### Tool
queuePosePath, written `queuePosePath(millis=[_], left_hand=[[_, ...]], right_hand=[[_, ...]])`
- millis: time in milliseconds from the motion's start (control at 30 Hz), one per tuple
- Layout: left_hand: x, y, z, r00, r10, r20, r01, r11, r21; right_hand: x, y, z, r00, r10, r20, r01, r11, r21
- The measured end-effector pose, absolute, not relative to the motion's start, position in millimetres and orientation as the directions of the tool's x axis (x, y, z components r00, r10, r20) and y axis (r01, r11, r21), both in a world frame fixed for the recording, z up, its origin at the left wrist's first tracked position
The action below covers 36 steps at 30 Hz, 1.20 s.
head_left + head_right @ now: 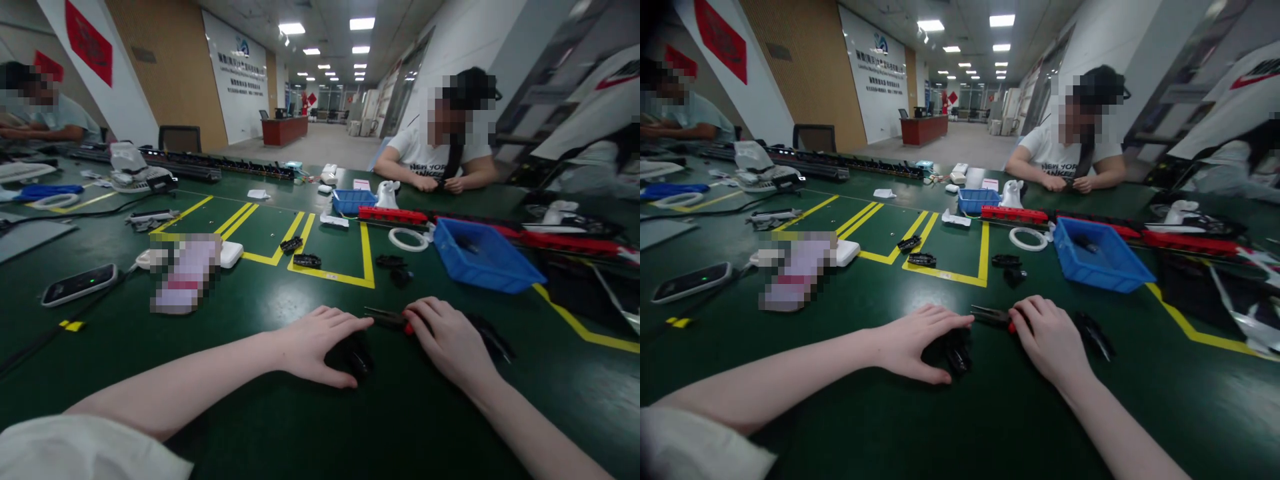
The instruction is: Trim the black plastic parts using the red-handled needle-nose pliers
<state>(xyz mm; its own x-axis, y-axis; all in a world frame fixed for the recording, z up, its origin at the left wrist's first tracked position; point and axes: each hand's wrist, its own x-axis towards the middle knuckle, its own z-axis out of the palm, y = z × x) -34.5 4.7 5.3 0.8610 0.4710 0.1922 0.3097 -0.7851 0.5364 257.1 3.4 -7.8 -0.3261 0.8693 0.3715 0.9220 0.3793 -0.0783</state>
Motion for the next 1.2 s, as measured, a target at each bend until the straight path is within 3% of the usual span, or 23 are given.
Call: queuePosePath(millis=[833,1200], left_hand=[[-34.3,-6.1,-3.7,0.814,0.536,0.223,0.406,-0.799,0.443],[-35.5,-10.7,-1.0,0.81,0.531,0.251,0.389,-0.805,0.447]], right_hand=[[250.1,-22.9,-12.2,-0.291,0.879,0.378,0.931,0.351,-0.099],[245.9,-29.7,-8.2,-0.434,0.822,0.368,0.86,0.5,-0.103]])
